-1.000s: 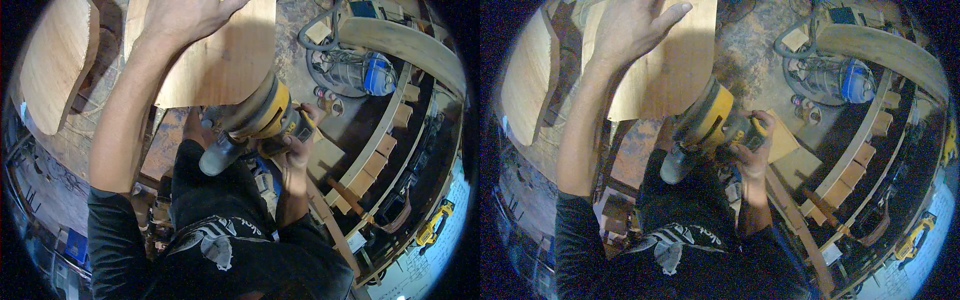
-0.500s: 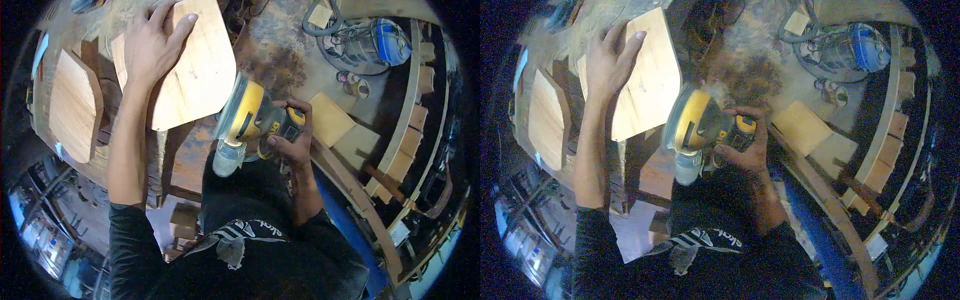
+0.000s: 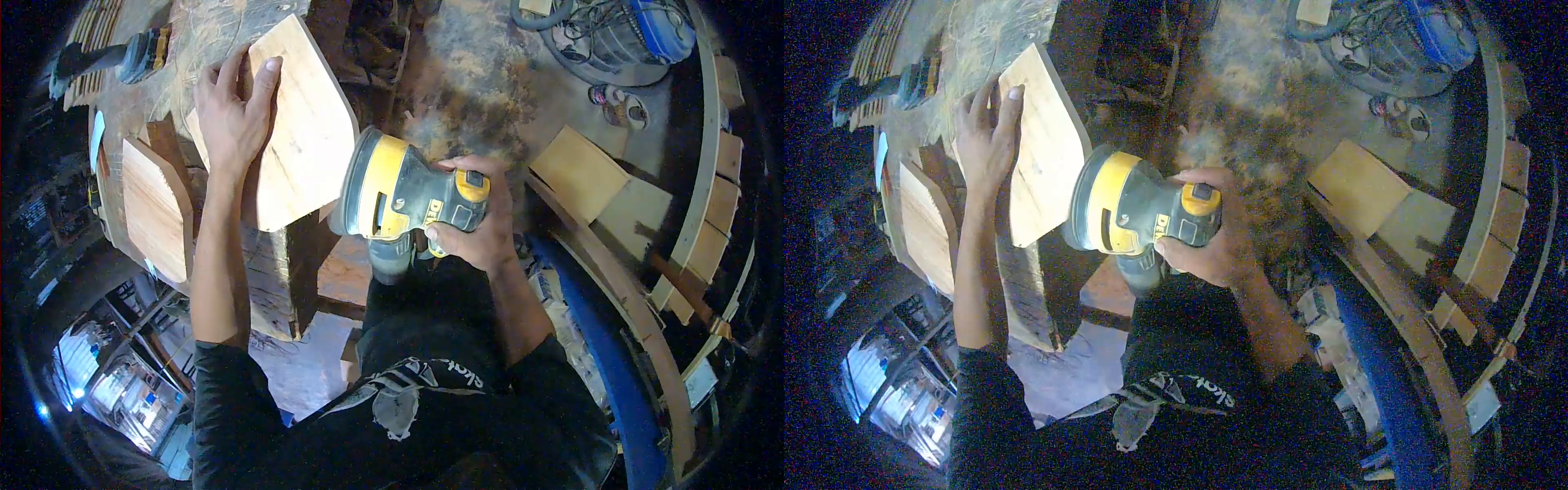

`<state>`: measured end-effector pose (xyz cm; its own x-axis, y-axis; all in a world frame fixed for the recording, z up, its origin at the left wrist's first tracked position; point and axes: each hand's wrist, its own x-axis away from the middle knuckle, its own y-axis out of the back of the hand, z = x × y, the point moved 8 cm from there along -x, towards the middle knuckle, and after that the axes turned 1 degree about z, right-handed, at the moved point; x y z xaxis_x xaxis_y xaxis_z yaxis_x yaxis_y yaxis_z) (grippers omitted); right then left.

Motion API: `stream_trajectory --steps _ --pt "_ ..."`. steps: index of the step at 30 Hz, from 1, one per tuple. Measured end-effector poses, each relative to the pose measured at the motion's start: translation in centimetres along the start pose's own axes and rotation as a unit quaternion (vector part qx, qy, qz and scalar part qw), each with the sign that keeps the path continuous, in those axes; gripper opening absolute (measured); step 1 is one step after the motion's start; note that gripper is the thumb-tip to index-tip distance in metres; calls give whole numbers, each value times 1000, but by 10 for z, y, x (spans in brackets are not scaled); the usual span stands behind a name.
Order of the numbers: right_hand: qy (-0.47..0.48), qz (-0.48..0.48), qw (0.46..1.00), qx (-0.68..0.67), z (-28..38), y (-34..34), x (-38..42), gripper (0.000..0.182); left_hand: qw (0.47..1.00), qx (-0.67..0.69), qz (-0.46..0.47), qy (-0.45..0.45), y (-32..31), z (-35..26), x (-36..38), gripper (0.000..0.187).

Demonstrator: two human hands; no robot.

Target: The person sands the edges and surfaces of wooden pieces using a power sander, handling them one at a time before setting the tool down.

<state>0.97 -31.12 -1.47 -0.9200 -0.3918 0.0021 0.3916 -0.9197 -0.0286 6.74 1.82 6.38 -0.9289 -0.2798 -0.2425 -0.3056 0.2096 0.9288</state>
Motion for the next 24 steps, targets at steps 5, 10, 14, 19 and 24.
stream_trajectory --steps 5,10,14,19,24 --pt "-10 0 1000 12 -20 4 -7 81 1000 7 -8 16 1 2 0 60" --pt "-114 -35 966 -228 -49 4 -17 79 999 -14 -40 -24 2 2 1 60" --pt "-111 -20 976 -184 -49 11 -24 83 1000 -11 -15 -7 4 0 1 61" --pt "-135 20 974 -179 -39 8 -21 87 1000 -13 -24 -2 4 2 1 61" --pt "-164 19 971 -175 -42 8 -15 89 999 23 -39 -11 19 -7 2 59"
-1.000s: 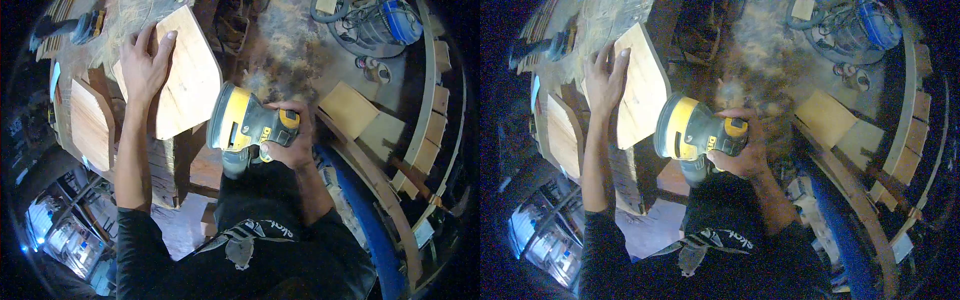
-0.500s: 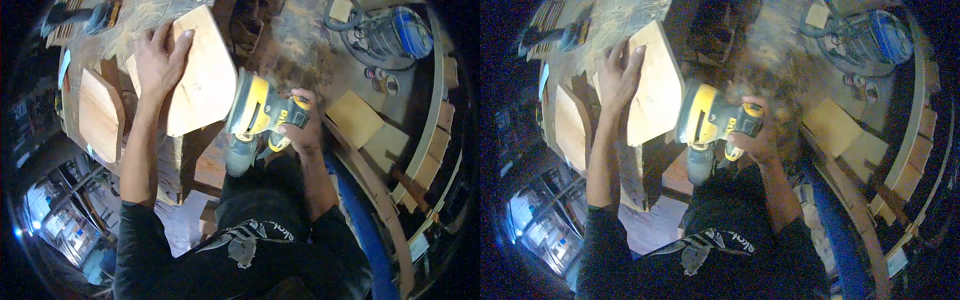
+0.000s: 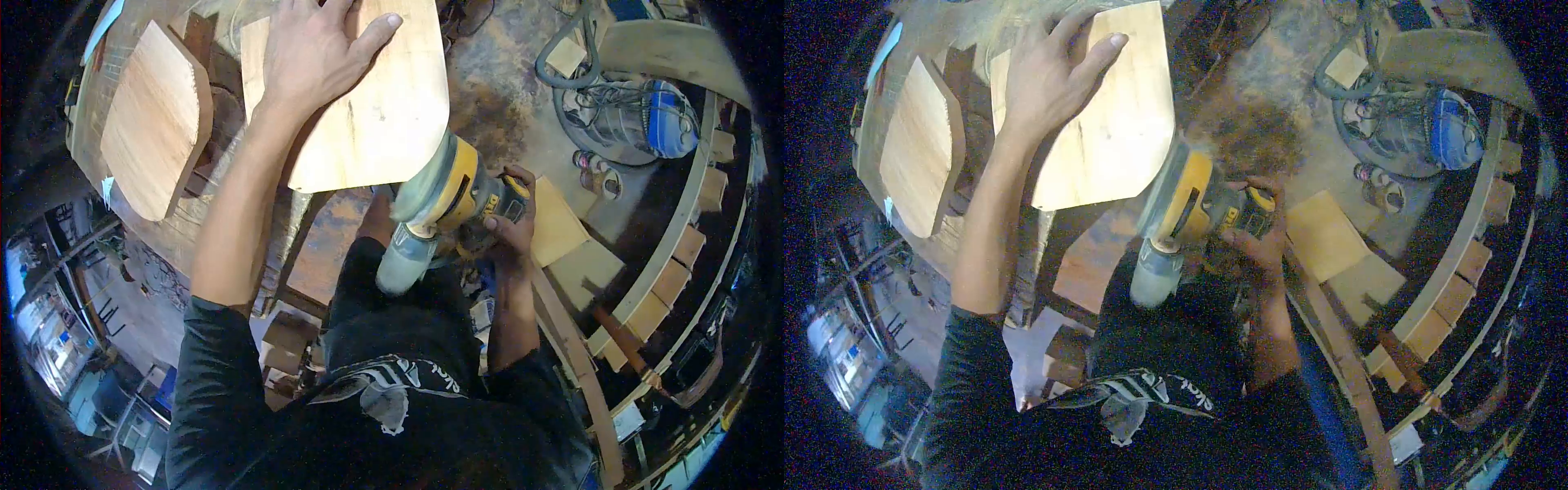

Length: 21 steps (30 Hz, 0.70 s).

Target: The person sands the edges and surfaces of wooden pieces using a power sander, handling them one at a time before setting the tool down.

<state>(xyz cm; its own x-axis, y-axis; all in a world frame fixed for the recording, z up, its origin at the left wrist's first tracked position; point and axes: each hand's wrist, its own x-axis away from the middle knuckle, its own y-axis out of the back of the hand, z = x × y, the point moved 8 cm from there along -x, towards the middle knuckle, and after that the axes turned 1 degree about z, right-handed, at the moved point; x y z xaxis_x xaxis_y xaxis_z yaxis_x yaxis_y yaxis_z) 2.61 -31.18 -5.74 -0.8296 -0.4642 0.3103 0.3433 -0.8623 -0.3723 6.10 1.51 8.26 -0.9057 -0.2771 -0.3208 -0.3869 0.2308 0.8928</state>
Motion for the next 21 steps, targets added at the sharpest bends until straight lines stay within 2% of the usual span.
stream_trajectory --steps 2,7,9,12,16,18,21 --pt "6 -1 1000 13 -4 3 -2 88 999 37 14 24 0 3 2 58" --pt "20 -14 1000 0 12 -9 -7 88 1000 7 -24 -12 3 0 2 57" --pt "-6 6 1000 9 14 -11 -7 87 1000 10 -26 -11 3 0 2 57" --pt "2 15 999 -32 14 -5 -12 86 1000 12 -20 -8 3 -2 2 57" --pt "-1 30 1000 6 14 3 -23 85 1000 1 -14 -6 2 -1 2 58" --pt "-14 46 998 -39 26 -13 -23 84 1000 -1 -16 -4 2 -2 2 59" --pt "2 54 998 -17 23 -4 -31 81 1000 -4 -13 -2 2 -2 2 59"
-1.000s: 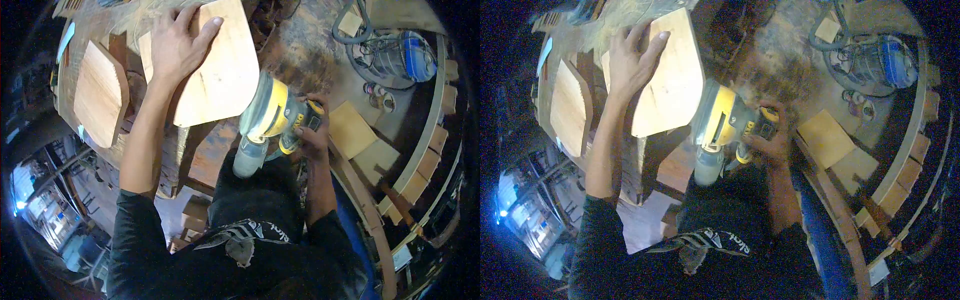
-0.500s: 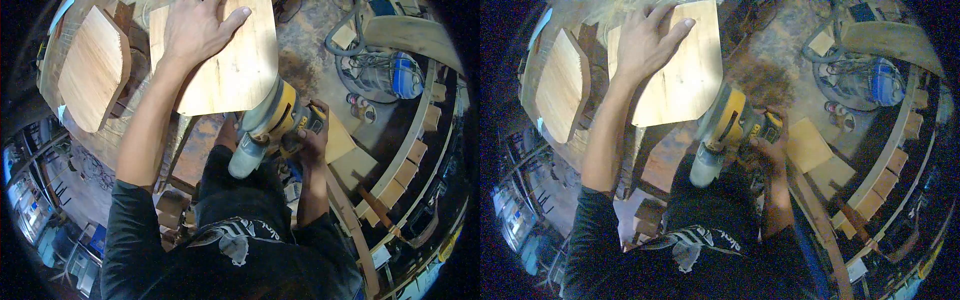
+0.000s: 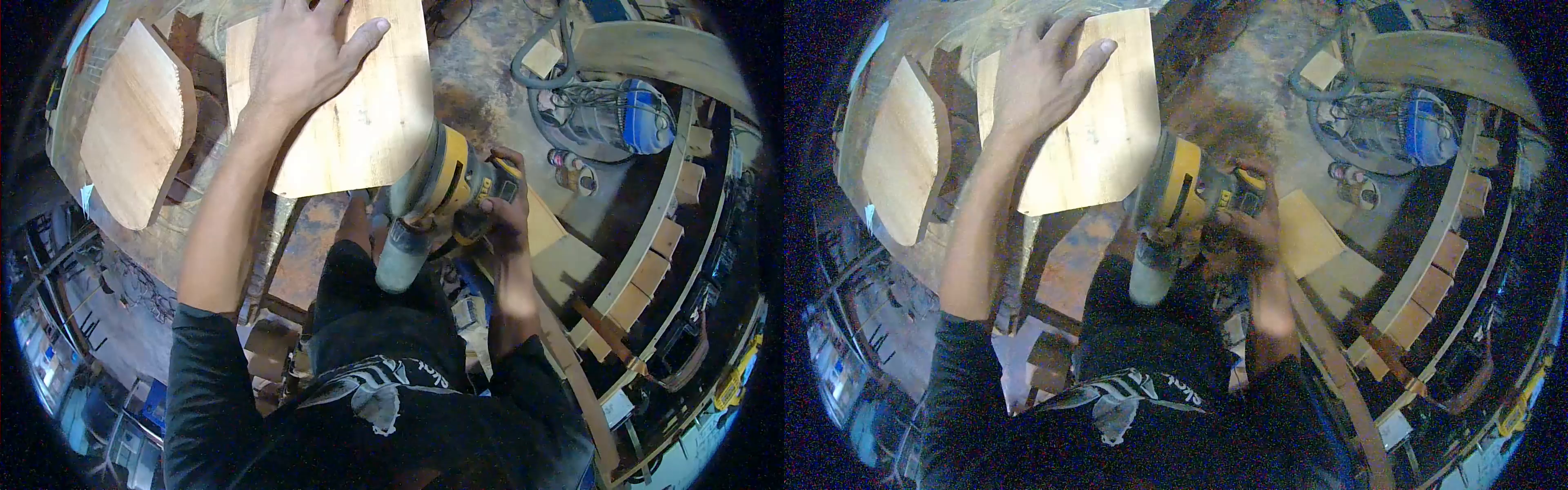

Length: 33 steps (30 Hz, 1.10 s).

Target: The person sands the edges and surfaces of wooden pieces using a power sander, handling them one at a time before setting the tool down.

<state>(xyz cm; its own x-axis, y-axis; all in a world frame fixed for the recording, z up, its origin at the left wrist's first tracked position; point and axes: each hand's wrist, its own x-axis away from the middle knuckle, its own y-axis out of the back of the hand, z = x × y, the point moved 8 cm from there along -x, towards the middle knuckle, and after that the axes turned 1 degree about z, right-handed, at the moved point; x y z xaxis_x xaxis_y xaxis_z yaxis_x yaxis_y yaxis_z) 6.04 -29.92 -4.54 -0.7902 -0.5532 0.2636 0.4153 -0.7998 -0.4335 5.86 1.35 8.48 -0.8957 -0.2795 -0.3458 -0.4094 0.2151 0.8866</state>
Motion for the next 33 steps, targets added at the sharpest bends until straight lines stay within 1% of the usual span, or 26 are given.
stream_trajectory --steps 4,6,11,12,13,16,18,22,24,25,26,27,29,33 --pt "-31 -29 999 6 4 -8 -1 86 1000 13 14 6 -2 1 0 59" --pt "-10 -24 1000 5 6 -5 -6 86 1000 13 16 9 -2 1 0 59" --pt "-24 -9 999 45 5 3 -15 87 1000 9 21 18 -6 5 0 60" --pt "-25 -5 998 60 4 5 -16 88 1000 -12 13 7 -12 8 0 60" --pt "-25 -5 998 60 4 6 -18 88 999 -32 6 -4 -14 10 0 60" --pt "-18 -4 999 34 6 10 -23 88 1000 -22 4 -7 -17 11 -1 60" --pt "-20 7 997 68 9 9 -29 89 1000 -25 9 -1 -14 9 -1 61" --pt "-20 -23 997 77 5 24 -35 88 1000 -22 15 -10 -16 9 -3 61" --pt "-16 19 993 116 4 23 -39 88 999 -33 16 -13 -16 10 -3 61" --pt "-14 12 993 115 5 25 -37 88 999 -48 17 -12 -16 8 -2 61" --pt "-26 12 996 90 8 18 -37 87 999 -28 39 13 -17 8 -3 61" --pt "-36 14 997 65 9 15 -38 87 999 -26 39 8 -19 9 -3 61" --pt "-32 20 996 77 7 21 -44 86 999 -37 -11 -26 -14 6 -2 60" --pt "-24 25 996 88 -5 39 -52 87 999 -41 17 -19 -15 5 -3 60"
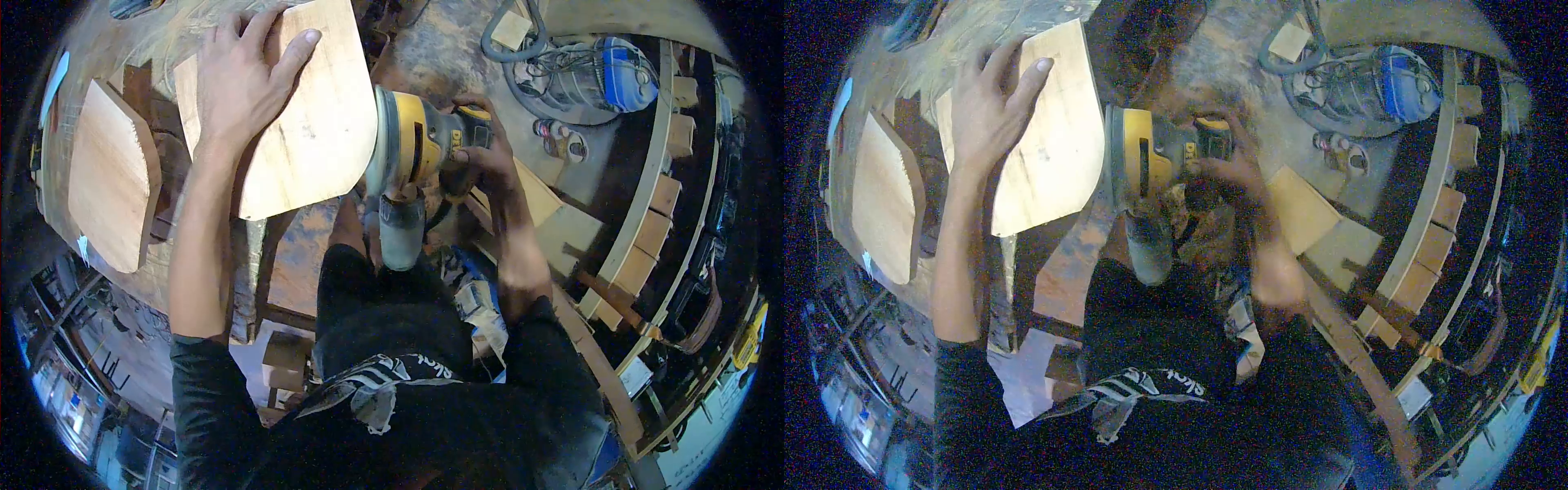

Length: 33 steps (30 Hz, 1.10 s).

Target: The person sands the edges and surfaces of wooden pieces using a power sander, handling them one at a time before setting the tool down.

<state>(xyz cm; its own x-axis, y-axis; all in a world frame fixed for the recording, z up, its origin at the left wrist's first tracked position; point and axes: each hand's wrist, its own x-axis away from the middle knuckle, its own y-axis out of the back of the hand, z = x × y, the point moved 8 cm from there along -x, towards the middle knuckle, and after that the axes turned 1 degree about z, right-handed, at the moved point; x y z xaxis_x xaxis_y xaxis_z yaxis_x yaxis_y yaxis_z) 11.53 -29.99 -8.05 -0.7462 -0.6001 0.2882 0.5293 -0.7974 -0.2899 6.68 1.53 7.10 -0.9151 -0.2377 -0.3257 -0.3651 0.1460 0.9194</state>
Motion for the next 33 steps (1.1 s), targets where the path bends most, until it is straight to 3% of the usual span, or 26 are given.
stream_trajectory --steps 3,9,16,18,21,26,33 --pt "31 14 998 58 4 4 -7 86 999 14 36 20 -5 4 0 60" --pt "27 30 999 3 15 -3 -21 85 1000 3 17 11 -3 3 1 60" --pt "32 52 997 40 17 0 -24 86 1000 14 12 1 -1 -1 1 60" --pt "69 54 996 31 20 -5 -19 89 1000 17 4 -2 0 0 1 59" --pt "23 24 999 23 20 -11 0 91 1000 23 14 11 -2 4 1 60" --pt "25 10 999 33 14 -19 22 90 1000 18 8 -15 -5 6 2 61" --pt "17 1 1000 16 22 -10 0 91 997 75 24 22 11 -5 3 61"
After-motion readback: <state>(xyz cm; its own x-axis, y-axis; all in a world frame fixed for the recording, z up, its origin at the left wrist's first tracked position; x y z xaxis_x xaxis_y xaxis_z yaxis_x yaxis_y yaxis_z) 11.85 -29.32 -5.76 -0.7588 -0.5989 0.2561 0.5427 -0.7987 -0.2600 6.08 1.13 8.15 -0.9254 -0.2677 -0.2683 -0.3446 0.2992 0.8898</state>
